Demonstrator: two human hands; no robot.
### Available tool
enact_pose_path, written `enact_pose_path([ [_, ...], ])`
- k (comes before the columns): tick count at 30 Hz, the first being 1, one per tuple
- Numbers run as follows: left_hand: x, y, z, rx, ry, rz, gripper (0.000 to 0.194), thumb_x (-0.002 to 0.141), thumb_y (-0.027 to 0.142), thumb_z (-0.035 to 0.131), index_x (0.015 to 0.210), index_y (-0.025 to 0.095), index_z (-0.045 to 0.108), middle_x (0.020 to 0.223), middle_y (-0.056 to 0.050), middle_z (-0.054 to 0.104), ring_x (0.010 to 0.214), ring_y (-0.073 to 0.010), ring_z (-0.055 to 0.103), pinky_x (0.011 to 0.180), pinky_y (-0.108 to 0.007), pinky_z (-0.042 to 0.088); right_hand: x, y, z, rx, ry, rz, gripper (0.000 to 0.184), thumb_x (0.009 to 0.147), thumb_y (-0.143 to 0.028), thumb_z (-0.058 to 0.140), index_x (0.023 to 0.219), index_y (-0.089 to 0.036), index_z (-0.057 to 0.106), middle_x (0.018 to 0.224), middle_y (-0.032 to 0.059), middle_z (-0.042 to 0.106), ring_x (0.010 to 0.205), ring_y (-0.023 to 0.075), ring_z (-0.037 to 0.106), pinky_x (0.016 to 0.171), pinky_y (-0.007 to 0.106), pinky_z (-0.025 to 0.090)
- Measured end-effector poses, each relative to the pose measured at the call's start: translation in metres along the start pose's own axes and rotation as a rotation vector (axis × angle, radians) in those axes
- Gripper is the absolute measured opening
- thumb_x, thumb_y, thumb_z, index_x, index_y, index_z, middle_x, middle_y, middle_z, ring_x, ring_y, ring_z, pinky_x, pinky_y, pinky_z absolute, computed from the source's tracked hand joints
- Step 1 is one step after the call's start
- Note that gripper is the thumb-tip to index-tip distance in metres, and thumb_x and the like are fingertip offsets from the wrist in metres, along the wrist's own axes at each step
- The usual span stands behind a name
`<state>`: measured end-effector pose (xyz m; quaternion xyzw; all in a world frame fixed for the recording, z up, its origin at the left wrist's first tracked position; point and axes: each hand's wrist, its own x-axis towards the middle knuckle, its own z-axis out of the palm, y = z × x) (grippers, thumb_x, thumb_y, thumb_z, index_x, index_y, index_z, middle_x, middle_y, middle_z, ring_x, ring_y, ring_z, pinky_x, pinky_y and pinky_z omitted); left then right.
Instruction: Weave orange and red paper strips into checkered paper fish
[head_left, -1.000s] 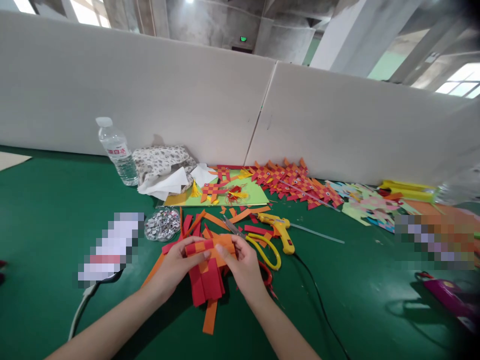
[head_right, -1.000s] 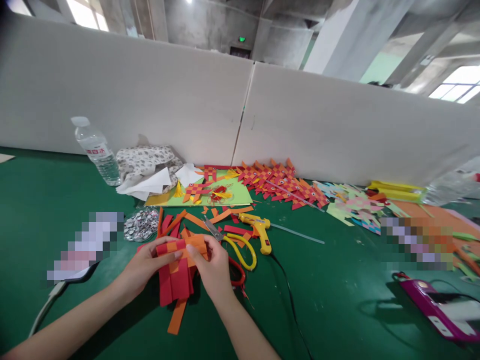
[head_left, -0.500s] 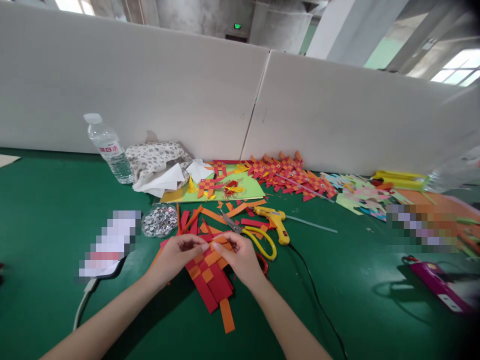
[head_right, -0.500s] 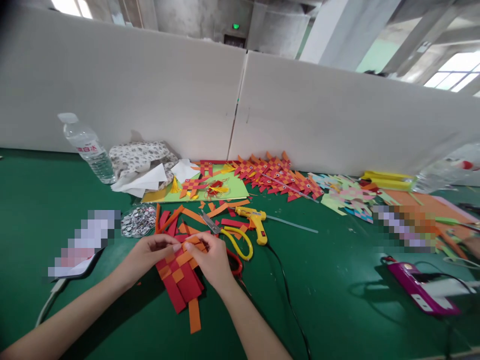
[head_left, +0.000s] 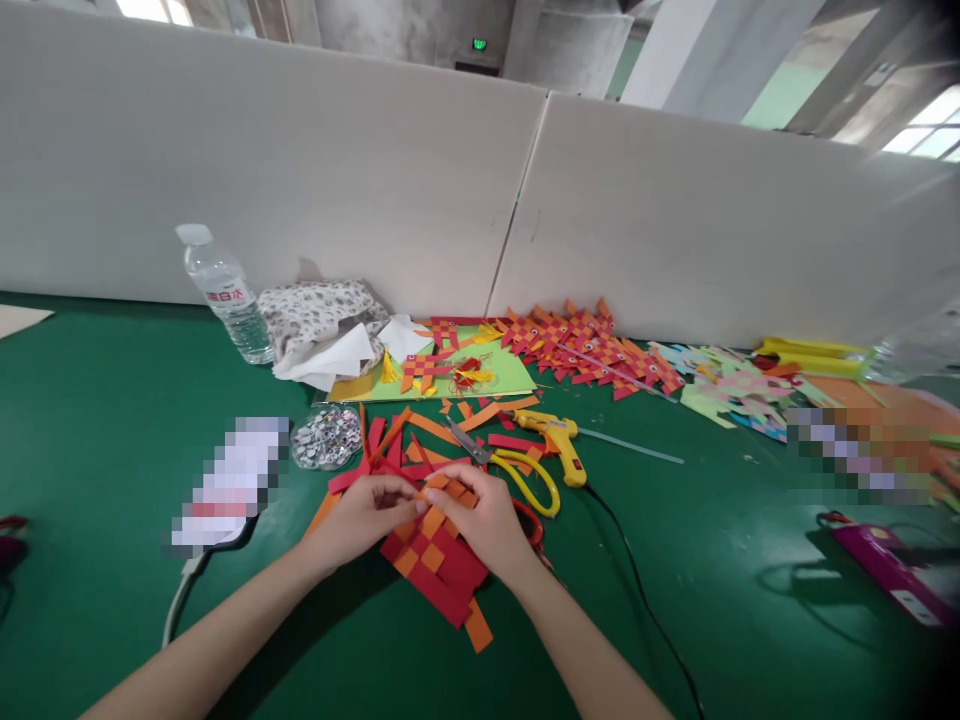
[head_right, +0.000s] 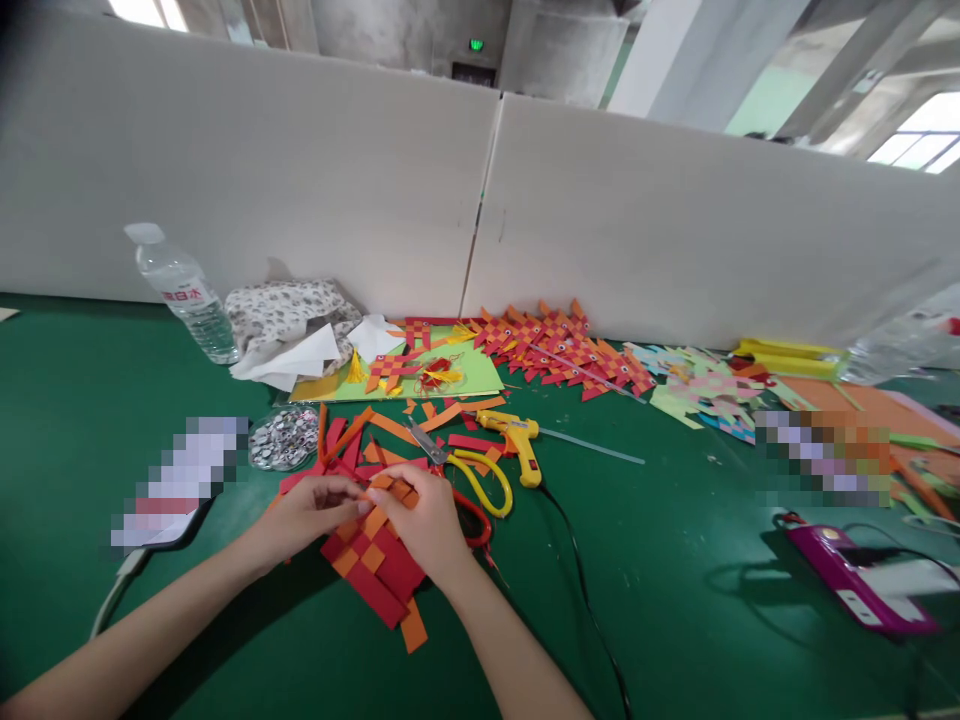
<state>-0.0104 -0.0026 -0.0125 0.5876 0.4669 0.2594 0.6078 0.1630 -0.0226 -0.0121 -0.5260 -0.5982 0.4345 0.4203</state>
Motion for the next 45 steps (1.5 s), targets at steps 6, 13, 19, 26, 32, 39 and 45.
enact_pose_path([
  [6,0.001,-0.006,-0.003,-0.04,0.013,-0.072,0.026,0.067,0.041,0.066,0.075,0.017,0.066,0.059,0.004,0.055,0.053,-0.0085,0.044,0.052,-0.02,0.034,0.005,0.003,-0.005,0.06,0.074,0.019,0.038,0.069,-0.032,0.068,0.103,-0.02,0.055,0.084,0.0025,0.062,0.081,0.0168,0.061,0.073,0.03,0.047],
  [13,0.002,-0.003,-0.003,-0.136,0.033,-0.13,0.03,0.064,0.043,0.07,0.075,0.016,0.064,0.065,0.003,0.058,0.057,-0.0081,0.051,0.054,-0.019,0.038,0.006,0.006,-0.006,0.031,0.068,-0.066,0.034,0.069,-0.024,0.065,0.101,-0.021,0.054,0.07,-0.0024,0.058,0.067,0.014,0.058,0.063,0.026,0.044],
  [19,0.0,-0.003,-0.002,-0.186,-0.017,-0.12,0.031,0.067,0.047,0.067,0.076,0.017,0.065,0.065,0.003,0.06,0.057,-0.0092,0.053,0.055,-0.02,0.039,0.004,0.008,-0.001,0.042,0.065,-0.084,0.032,0.07,-0.025,0.066,0.099,-0.021,0.054,0.07,-0.0022,0.058,0.067,0.0144,0.059,0.065,0.028,0.047],
  [26,0.002,-0.01,-0.002,-0.117,-0.11,0.029,0.022,0.064,0.034,0.073,0.077,0.017,0.067,0.07,0.002,0.065,0.065,-0.0107,0.056,0.059,-0.02,0.041,0.005,0.007,0.003,0.065,0.101,-0.082,0.034,0.068,-0.025,0.067,0.098,-0.02,0.053,0.079,0.0018,0.062,0.076,0.0164,0.062,0.075,0.033,0.05],
  [32,0.004,-0.011,-0.002,-0.237,-0.06,0.015,0.025,0.066,0.038,0.071,0.08,0.017,0.066,0.075,-0.002,0.07,0.07,-0.015,0.063,0.064,-0.025,0.047,0.011,0.0,-0.015,0.111,0.168,0.072,0.043,0.068,-0.039,0.068,0.102,-0.02,0.051,0.095,0.0063,0.063,0.085,0.0192,0.063,0.075,0.034,0.05],
  [39,-0.002,-0.001,0.001,-0.321,-0.055,0.113,0.03,0.069,0.038,0.07,0.093,0.019,0.067,0.09,-0.004,0.072,0.082,-0.0182,0.067,0.08,-0.032,0.05,0.014,-0.007,-0.033,0.095,0.031,0.171,0.047,0.067,-0.04,0.07,0.104,-0.021,0.049,0.097,0.0062,0.063,0.085,0.0178,0.063,0.075,0.032,0.049],
  [45,-0.006,-0.003,0.015,-0.286,0.008,0.177,0.023,0.073,0.039,0.066,0.084,0.019,0.066,0.088,-0.003,0.071,0.082,-0.0176,0.065,0.077,-0.03,0.049,0.009,-0.01,-0.042,0.022,-0.07,0.061,0.046,0.067,-0.038,0.071,0.105,-0.021,0.051,0.065,-0.0042,0.058,0.06,0.0126,0.057,0.058,0.026,0.043],
])
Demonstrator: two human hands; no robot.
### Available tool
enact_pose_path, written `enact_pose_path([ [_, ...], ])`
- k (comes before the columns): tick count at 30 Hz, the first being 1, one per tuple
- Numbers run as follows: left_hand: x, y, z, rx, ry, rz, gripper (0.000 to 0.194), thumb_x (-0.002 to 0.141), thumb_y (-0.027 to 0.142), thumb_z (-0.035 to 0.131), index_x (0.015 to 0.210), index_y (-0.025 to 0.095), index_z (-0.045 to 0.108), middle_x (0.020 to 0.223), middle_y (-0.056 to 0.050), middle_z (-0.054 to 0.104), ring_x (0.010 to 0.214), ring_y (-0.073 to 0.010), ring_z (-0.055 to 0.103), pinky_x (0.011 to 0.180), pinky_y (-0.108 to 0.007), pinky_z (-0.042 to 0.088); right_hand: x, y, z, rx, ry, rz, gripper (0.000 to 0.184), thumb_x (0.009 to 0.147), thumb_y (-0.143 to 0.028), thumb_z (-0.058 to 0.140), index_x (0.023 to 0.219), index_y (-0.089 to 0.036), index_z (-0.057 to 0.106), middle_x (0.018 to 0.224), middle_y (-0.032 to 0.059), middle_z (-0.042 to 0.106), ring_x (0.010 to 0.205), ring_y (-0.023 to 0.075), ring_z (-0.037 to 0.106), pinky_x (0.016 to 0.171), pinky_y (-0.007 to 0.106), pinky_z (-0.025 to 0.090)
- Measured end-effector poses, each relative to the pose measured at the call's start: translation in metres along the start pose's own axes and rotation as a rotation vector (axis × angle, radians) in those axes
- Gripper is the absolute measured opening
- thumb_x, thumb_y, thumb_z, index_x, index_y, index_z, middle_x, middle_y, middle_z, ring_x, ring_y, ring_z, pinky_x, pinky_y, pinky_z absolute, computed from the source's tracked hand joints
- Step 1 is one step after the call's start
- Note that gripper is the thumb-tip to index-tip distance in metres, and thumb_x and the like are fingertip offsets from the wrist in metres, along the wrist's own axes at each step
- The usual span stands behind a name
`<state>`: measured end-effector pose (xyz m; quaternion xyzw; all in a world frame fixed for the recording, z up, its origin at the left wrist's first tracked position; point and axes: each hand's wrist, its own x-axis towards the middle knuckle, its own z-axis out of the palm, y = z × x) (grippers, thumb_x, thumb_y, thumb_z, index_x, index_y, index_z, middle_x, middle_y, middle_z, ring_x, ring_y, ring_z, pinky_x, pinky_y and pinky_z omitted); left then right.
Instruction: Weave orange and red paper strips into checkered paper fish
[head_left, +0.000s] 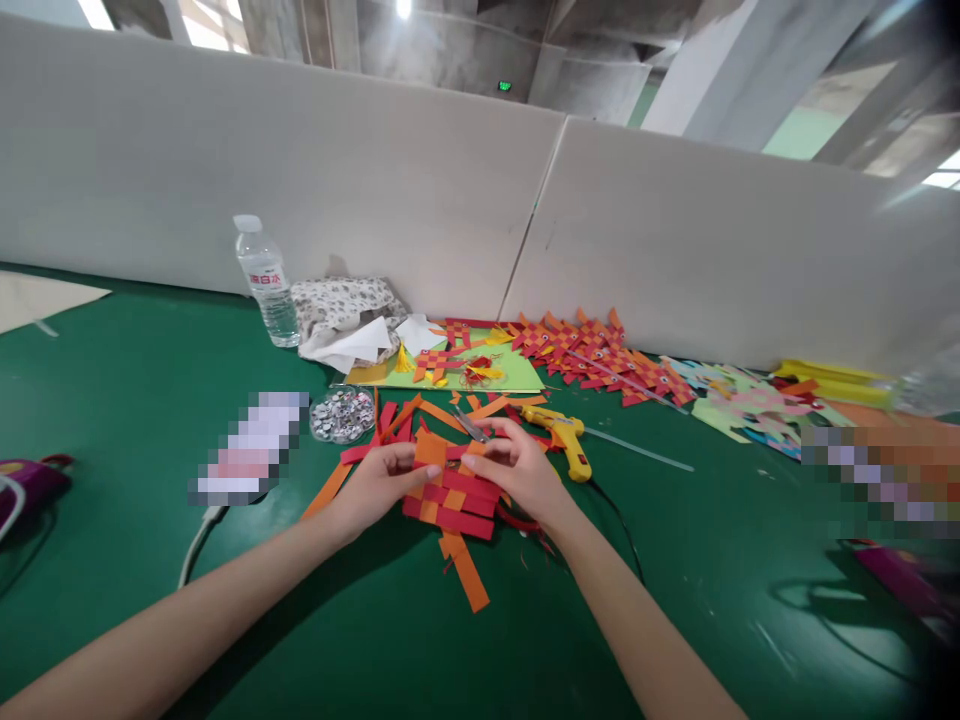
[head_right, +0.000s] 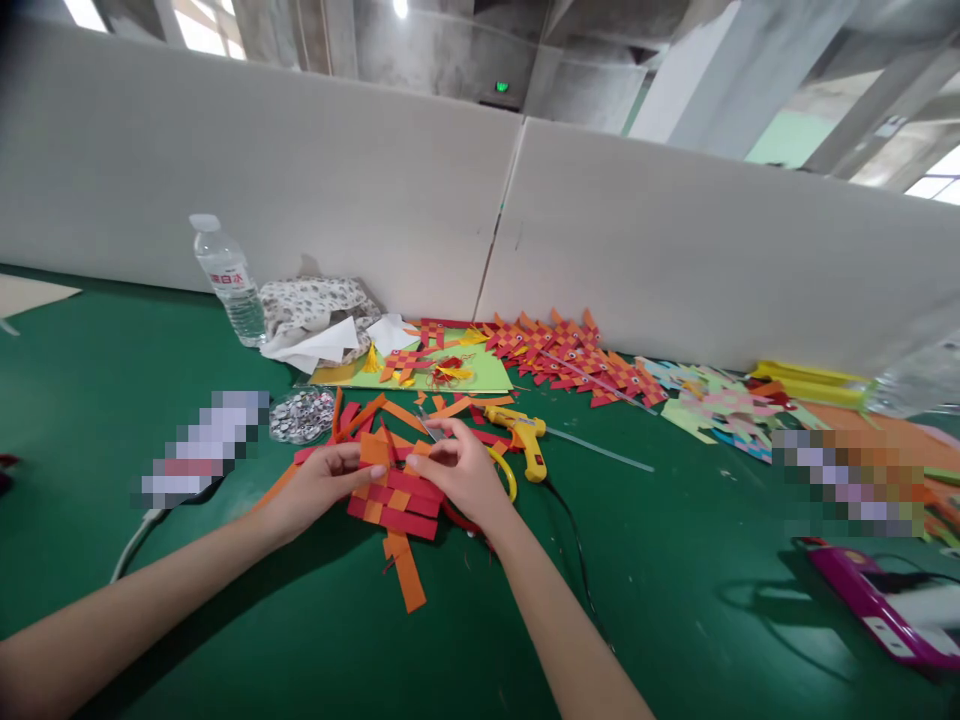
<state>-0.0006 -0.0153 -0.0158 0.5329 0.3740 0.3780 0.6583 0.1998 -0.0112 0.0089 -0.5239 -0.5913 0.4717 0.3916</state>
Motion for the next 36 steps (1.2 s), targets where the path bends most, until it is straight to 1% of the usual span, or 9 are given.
enact_pose_path([
  [3,-0.001,-0.001,0.004,0.01,-0.022,-0.025,0.026,0.073,0.041,0.066,0.087,0.02,0.066,0.088,-0.002,0.07,0.079,-0.0177,0.064,0.077,-0.031,0.048,-0.001,0.005,0.004,0.043,0.017,-0.044,0.046,0.065,-0.032,0.073,0.103,-0.02,0.051,0.064,-0.0055,0.056,0.055,0.0104,0.052,0.053,0.023,0.04],
  [9,-0.001,0.001,0.005,0.029,-0.041,-0.066,0.024,0.07,0.039,0.066,0.084,0.02,0.065,0.081,0.0,0.069,0.073,-0.0153,0.062,0.071,-0.026,0.047,-0.001,0.013,0.018,0.083,0.093,-0.119,0.042,0.066,-0.029,0.072,0.102,-0.023,0.052,0.07,-0.0039,0.058,0.06,0.0116,0.056,0.057,0.025,0.044],
  [15,0.001,0.0,0.005,0.124,0.023,-0.069,0.019,0.068,0.038,0.068,0.073,0.02,0.064,0.069,0.003,0.066,0.067,-0.0143,0.06,0.064,-0.023,0.045,-0.007,0.016,0.022,0.068,0.142,-0.145,0.041,0.067,-0.029,0.071,0.103,-0.024,0.052,0.072,-0.0028,0.059,0.068,0.0138,0.06,0.065,0.028,0.048],
  [18,0.002,0.0,0.005,0.134,-0.023,-0.066,0.019,0.069,0.036,0.067,0.08,0.02,0.067,0.076,0.001,0.069,0.072,-0.016,0.062,0.067,-0.025,0.047,-0.01,0.015,0.023,0.07,0.155,-0.157,0.038,0.068,-0.028,0.071,0.102,-0.025,0.053,0.073,-0.0025,0.06,0.069,0.0139,0.061,0.066,0.028,0.048],
  [23,0.003,-0.001,0.006,0.127,-0.094,-0.079,0.028,0.068,0.038,0.068,0.089,0.019,0.069,0.088,-0.003,0.071,0.085,-0.0209,0.064,0.074,-0.03,0.048,-0.012,0.013,0.027,0.045,0.168,-0.143,0.037,0.066,-0.029,0.072,0.098,-0.024,0.054,0.07,-0.0034,0.059,0.068,0.0143,0.061,0.067,0.028,0.049],
  [26,0.003,-0.001,0.006,0.151,-0.044,-0.077,0.028,0.066,0.039,0.07,0.084,0.018,0.068,0.084,-0.003,0.071,0.081,-0.0207,0.063,0.071,-0.029,0.048,-0.013,0.011,0.027,0.049,0.155,-0.121,0.041,0.066,-0.034,0.072,0.101,-0.024,0.053,0.076,-0.0015,0.063,0.07,0.0143,0.063,0.068,0.028,0.05],
  [31,0.002,-0.002,0.005,0.181,0.152,-0.084,0.026,0.065,0.044,0.07,0.072,0.019,0.062,0.07,0.001,0.067,0.066,-0.016,0.06,0.056,-0.023,0.043,-0.013,0.01,0.021,-0.025,0.051,-0.102,0.05,0.062,-0.035,0.076,0.105,-0.023,0.052,0.081,0.0006,0.066,0.081,0.0177,0.064,0.076,0.032,0.049],
  [34,0.002,-0.003,0.005,0.192,0.218,-0.091,0.029,0.064,0.047,0.07,0.071,0.02,0.062,0.066,0.001,0.066,0.065,-0.0171,0.06,0.053,-0.023,0.042,-0.013,0.01,0.018,-0.046,0.05,-0.105,0.048,0.064,-0.031,0.074,0.106,-0.023,0.051,0.08,0.0007,0.067,0.077,0.0173,0.064,0.072,0.032,0.049],
  [36,0.001,-0.003,0.006,0.174,0.22,-0.102,0.03,0.062,0.047,0.071,0.073,0.02,0.063,0.07,0.0,0.068,0.068,-0.0184,0.061,0.056,-0.024,0.043,-0.013,0.01,0.017,-0.021,0.07,-0.116,0.043,0.068,-0.028,0.07,0.106,-0.023,0.051,0.08,0.0007,0.067,0.073,0.0162,0.063,0.068,0.03,0.049],
])
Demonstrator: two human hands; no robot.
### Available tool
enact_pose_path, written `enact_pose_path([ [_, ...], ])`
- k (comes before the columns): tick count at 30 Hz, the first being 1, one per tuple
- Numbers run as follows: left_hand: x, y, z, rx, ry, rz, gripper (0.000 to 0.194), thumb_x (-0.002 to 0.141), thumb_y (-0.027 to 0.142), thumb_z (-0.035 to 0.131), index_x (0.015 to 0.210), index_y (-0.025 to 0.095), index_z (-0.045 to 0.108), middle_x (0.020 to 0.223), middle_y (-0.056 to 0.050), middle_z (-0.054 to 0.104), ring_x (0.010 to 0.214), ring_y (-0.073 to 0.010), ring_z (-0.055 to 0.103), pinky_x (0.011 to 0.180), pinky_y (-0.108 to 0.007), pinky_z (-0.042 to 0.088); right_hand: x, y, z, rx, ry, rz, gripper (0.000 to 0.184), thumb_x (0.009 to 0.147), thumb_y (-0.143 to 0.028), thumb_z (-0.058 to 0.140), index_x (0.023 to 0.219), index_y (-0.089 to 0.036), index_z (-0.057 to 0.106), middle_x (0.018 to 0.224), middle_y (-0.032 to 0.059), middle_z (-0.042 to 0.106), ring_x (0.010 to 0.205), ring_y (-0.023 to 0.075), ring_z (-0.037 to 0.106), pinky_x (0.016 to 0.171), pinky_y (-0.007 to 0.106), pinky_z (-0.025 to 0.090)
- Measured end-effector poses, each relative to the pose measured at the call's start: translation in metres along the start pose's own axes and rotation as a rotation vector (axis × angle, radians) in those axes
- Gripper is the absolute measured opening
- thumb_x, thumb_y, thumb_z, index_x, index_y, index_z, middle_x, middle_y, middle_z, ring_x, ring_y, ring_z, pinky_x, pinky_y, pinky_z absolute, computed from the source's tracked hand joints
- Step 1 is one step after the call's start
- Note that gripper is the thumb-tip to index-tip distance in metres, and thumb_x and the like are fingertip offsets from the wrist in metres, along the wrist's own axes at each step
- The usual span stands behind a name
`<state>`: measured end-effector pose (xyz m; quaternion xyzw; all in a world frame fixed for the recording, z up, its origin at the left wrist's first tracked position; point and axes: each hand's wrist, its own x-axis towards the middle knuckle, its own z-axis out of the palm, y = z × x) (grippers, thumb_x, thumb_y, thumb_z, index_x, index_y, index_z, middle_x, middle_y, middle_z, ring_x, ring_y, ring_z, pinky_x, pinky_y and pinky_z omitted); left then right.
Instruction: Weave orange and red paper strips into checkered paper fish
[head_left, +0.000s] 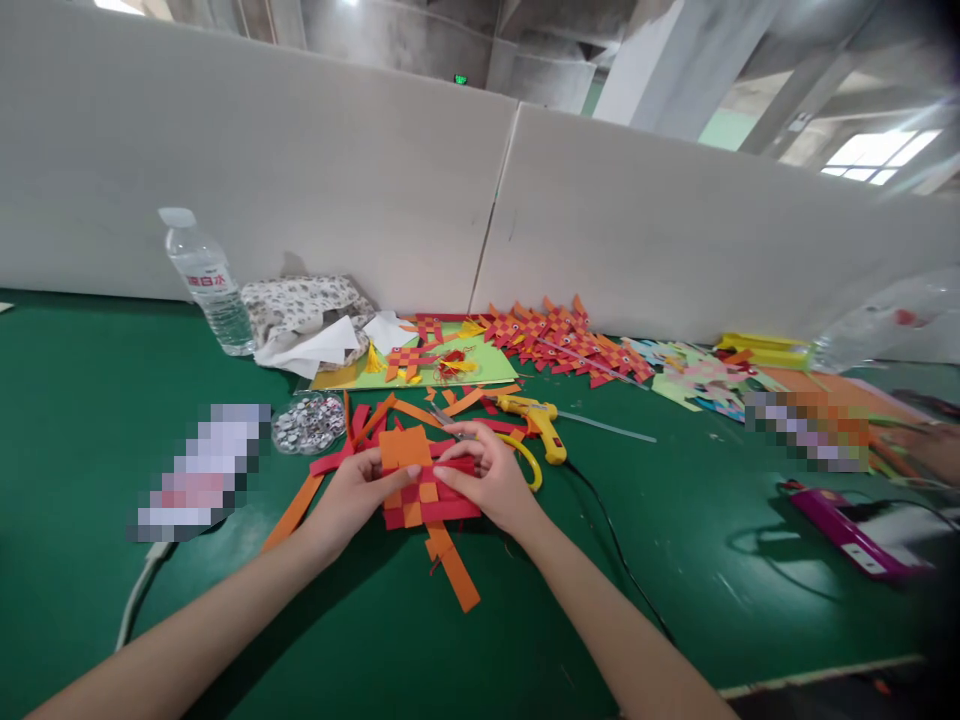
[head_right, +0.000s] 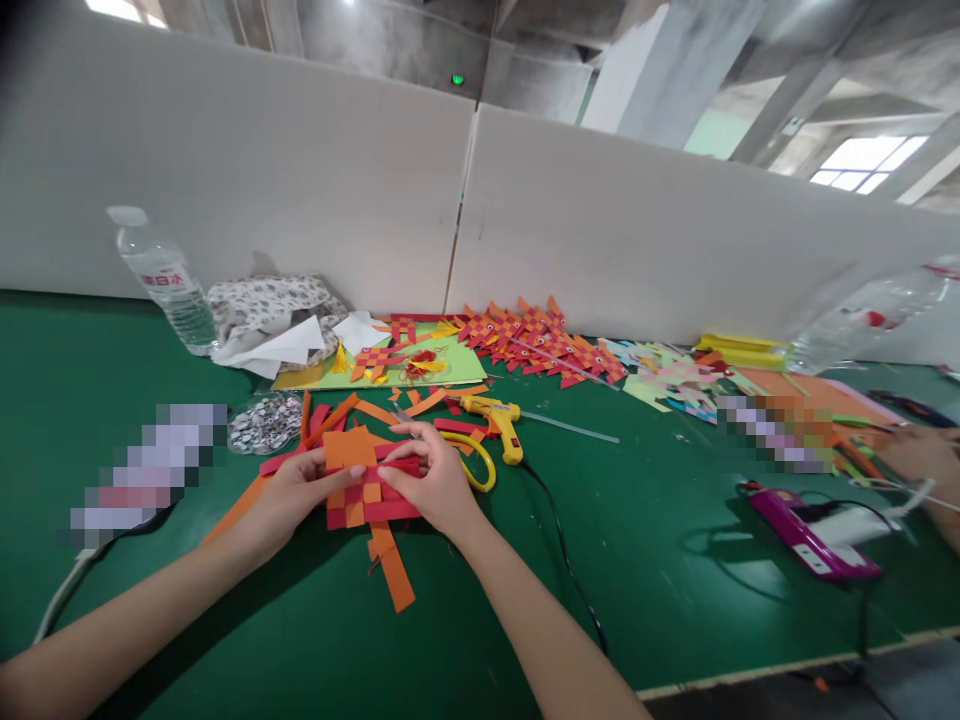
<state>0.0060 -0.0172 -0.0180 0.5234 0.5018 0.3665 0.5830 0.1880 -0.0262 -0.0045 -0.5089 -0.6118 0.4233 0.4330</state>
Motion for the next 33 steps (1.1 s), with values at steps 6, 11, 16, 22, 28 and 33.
enact_pose_path([
  [6,0.0,0.0,-0.001,-0.091,-0.102,-0.027,0.03,0.063,0.046,0.071,0.08,0.021,0.068,0.084,-0.003,0.072,0.078,-0.0207,0.063,0.065,-0.027,0.047,-0.001,0.0,-0.002,0.006,-0.048,-0.045,0.042,0.069,-0.022,0.068,0.108,-0.023,0.051,0.079,-0.0003,0.067,0.077,0.0171,0.065,0.073,0.032,0.048],
  [11,0.002,-0.001,-0.002,-0.096,-0.095,-0.032,0.022,0.066,0.042,0.071,0.071,0.021,0.068,0.065,0.003,0.066,0.057,-0.0122,0.054,0.055,-0.022,0.041,0.002,0.006,-0.003,0.121,-0.015,-0.005,0.044,0.069,-0.027,0.069,0.108,-0.022,0.05,0.083,0.001,0.068,0.075,0.0168,0.065,0.071,0.031,0.05],
  [16,0.003,0.0,-0.001,-0.1,-0.074,-0.013,0.021,0.066,0.041,0.071,0.069,0.02,0.067,0.063,0.004,0.062,0.057,-0.0104,0.051,0.055,-0.021,0.039,0.008,0.014,-0.004,0.164,0.093,0.05,0.041,0.067,-0.031,0.071,0.102,-0.023,0.05,0.082,0.0008,0.068,0.072,0.016,0.064,0.068,0.03,0.051],
  [22,0.001,-0.001,-0.001,-0.046,-0.055,-0.008,0.024,0.066,0.042,0.07,0.071,0.018,0.066,0.062,0.004,0.061,0.055,-0.0097,0.049,0.053,-0.02,0.038,0.005,0.01,-0.001,0.193,0.033,0.065,0.054,0.061,-0.032,0.077,0.107,-0.024,0.048,0.086,0.001,0.067,0.075,0.0169,0.065,0.07,0.032,0.052],
  [28,-0.001,0.002,0.0,-0.086,-0.032,-0.003,0.027,0.063,0.039,0.074,0.082,0.02,0.066,0.076,0.002,0.068,0.063,-0.0113,0.059,0.059,-0.02,0.045,0.003,0.01,-0.002,0.143,0.015,0.038,0.05,0.064,-0.031,0.075,0.107,-0.023,0.05,0.089,0.0023,0.066,0.079,0.0173,0.065,0.074,0.033,0.052],
  [33,0.0,0.003,-0.002,-0.145,-0.012,0.028,0.023,0.062,0.033,0.076,0.068,0.018,0.059,0.065,0.003,0.066,0.058,-0.0097,0.059,0.055,-0.019,0.045,0.005,0.012,-0.005,0.077,0.024,0.048,0.049,0.063,-0.031,0.075,0.105,-0.023,0.051,0.082,0.0009,0.066,0.077,0.0174,0.064,0.072,0.032,0.05],
])
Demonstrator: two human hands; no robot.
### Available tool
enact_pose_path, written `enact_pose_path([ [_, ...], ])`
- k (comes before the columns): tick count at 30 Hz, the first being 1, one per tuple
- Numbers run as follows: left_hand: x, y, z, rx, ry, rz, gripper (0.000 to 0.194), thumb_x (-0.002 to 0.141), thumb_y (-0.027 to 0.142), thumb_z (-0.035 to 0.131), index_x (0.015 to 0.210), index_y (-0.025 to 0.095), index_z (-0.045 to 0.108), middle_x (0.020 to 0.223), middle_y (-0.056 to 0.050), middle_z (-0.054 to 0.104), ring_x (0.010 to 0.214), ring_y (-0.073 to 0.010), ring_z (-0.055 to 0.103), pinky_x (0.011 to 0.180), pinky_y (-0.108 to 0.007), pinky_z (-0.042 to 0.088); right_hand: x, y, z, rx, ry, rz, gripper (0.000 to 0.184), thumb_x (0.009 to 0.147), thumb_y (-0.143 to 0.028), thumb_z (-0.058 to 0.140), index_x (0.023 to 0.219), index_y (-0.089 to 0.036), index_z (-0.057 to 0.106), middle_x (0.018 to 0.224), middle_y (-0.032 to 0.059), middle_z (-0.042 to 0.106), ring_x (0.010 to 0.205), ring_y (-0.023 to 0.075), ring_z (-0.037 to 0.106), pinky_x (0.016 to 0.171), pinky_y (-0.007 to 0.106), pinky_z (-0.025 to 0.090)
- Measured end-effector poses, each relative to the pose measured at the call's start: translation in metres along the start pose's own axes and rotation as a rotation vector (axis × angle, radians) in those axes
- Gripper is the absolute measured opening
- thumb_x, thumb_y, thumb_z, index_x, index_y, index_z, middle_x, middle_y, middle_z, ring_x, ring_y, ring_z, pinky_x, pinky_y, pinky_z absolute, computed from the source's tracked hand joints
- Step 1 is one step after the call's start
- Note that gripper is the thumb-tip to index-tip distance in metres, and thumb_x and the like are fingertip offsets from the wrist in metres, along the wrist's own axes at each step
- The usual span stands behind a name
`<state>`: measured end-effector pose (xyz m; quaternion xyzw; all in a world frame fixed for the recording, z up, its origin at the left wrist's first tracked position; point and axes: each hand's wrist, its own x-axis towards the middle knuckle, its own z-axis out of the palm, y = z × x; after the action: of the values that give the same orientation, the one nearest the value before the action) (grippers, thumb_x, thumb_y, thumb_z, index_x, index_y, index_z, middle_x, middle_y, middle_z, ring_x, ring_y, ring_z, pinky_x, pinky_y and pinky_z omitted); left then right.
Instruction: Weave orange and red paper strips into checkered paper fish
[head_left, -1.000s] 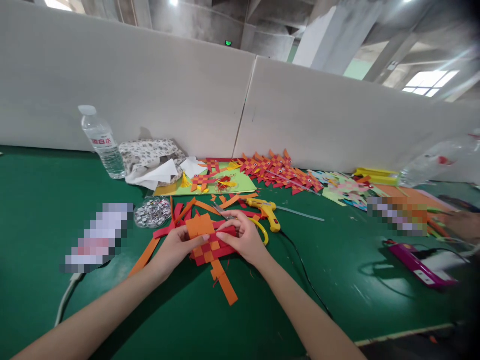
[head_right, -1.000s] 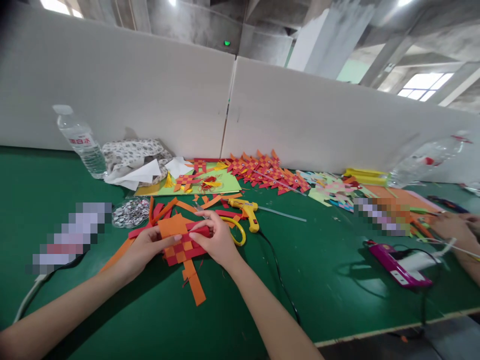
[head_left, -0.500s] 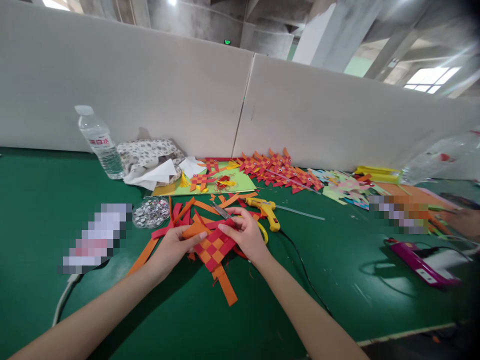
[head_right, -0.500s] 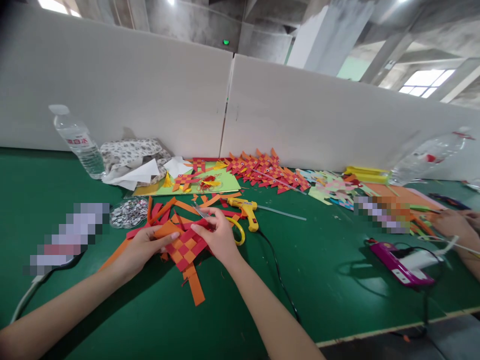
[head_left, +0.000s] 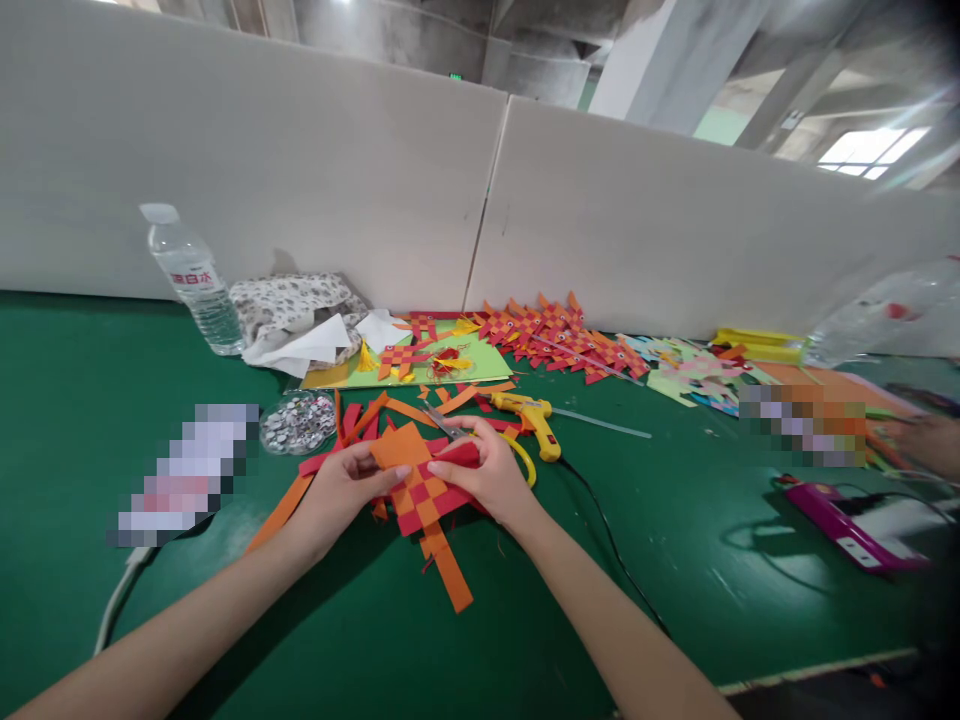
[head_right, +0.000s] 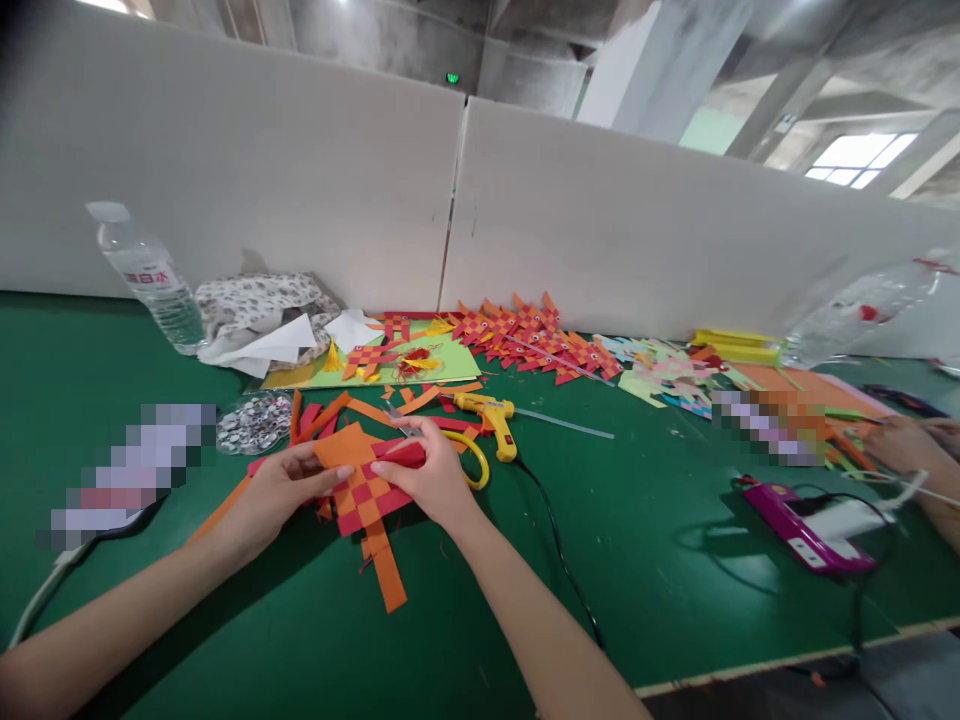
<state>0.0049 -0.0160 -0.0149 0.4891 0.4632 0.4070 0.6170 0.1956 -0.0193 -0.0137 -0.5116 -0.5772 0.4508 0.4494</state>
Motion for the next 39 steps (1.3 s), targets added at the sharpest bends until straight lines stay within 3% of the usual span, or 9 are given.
enact_pose_path([
  [6,-0.0011,0.0011,0.0002,0.025,-0.062,0.009,0.025,0.063,0.031,0.075,0.079,0.017,0.063,0.075,0.0,0.068,0.068,-0.0139,0.063,0.064,-0.023,0.05,-0.0025,-0.0058,-0.0005,-0.067,-0.121,0.059,0.057,0.058,-0.028,0.078,0.109,-0.022,0.053,0.073,-0.0011,0.064,0.075,0.0177,0.065,0.073,0.033,0.049],
  [11,0.0004,-0.0002,0.0005,0.034,0.111,0.008,0.04,0.057,0.031,0.078,0.091,0.016,0.061,0.079,0.0,0.068,0.076,-0.0152,0.063,0.069,-0.024,0.05,0.0003,-0.002,-0.0022,-0.071,-0.046,0.024,0.051,0.06,-0.028,0.077,0.106,-0.023,0.056,0.07,-0.002,0.063,0.074,0.017,0.064,0.073,0.032,0.049],
  [13,0.0009,-0.0008,-0.0005,0.029,0.113,-0.031,0.048,0.057,0.032,0.078,0.098,0.016,0.059,0.077,0.0,0.068,0.072,-0.0144,0.063,0.065,-0.024,0.05,0.0012,-0.001,-0.0045,-0.069,-0.03,0.026,0.051,0.061,-0.029,0.077,0.106,-0.023,0.055,0.07,-0.0025,0.063,0.074,0.0167,0.064,0.073,0.031,0.049],
  [15,0.0009,-0.0009,-0.0012,0.028,0.078,-0.051,0.049,0.058,0.033,0.077,0.099,0.015,0.058,0.072,0.001,0.068,0.066,-0.0131,0.063,0.063,-0.023,0.049,0.0011,-0.0016,-0.0072,-0.041,-0.095,0.061,0.055,0.059,-0.029,0.078,0.108,-0.023,0.053,0.071,-0.0023,0.064,0.072,0.017,0.065,0.07,0.031,0.05],
  [18,0.0002,-0.0006,-0.0006,0.042,0.034,-0.053,0.041,0.06,0.03,0.076,0.095,0.016,0.059,0.071,0.001,0.069,0.068,-0.0124,0.063,0.066,-0.022,0.049,-0.0002,-0.0038,-0.0099,0.075,-0.24,0.136,0.064,0.058,-0.028,0.08,0.113,-0.022,0.048,0.081,0.0015,0.069,0.077,0.0197,0.067,0.07,0.033,0.052],
  [20,-0.0001,-0.001,0.0005,0.072,0.015,-0.053,0.036,0.06,0.028,0.075,0.091,0.017,0.061,0.072,0.001,0.069,0.071,-0.0128,0.064,0.069,-0.023,0.049,-0.0009,-0.0046,-0.01,0.128,-0.267,0.145,0.065,0.058,-0.027,0.08,0.114,-0.023,0.046,0.09,0.0047,0.071,0.085,0.0217,0.068,0.074,0.035,0.053],
  [30,-0.0008,-0.0049,0.0016,0.085,-0.018,-0.027,0.029,0.059,0.031,0.075,0.083,0.018,0.064,0.081,-0.001,0.07,0.081,-0.0164,0.065,0.073,-0.026,0.05,-0.0016,-0.0026,-0.0057,0.124,-0.223,0.064,0.053,0.066,-0.027,0.074,0.112,-0.024,0.047,0.091,0.0052,0.071,0.085,0.0228,0.069,0.075,0.039,0.054],
  [36,-0.0003,-0.0052,0.003,0.1,-0.104,-0.01,0.019,0.063,0.032,0.072,0.072,0.017,0.063,0.068,0.001,0.066,0.059,-0.0104,0.058,0.057,-0.021,0.045,-0.0036,-0.0015,-0.0026,0.063,-0.188,0.022,0.06,0.066,-0.029,0.074,0.118,-0.024,0.044,0.091,0.0043,0.07,0.083,0.0215,0.068,0.074,0.037,0.053],
  [39,-0.0001,-0.0059,0.0032,0.1,-0.084,-0.012,0.021,0.062,0.033,0.073,0.072,0.018,0.062,0.066,0.002,0.065,0.056,-0.0097,0.056,0.055,-0.02,0.045,-0.0036,-0.003,-0.0021,0.072,-0.151,0.011,0.059,0.069,-0.028,0.072,0.12,-0.025,0.043,0.088,0.0027,0.07,0.079,0.0195,0.067,0.07,0.034,0.053],
])
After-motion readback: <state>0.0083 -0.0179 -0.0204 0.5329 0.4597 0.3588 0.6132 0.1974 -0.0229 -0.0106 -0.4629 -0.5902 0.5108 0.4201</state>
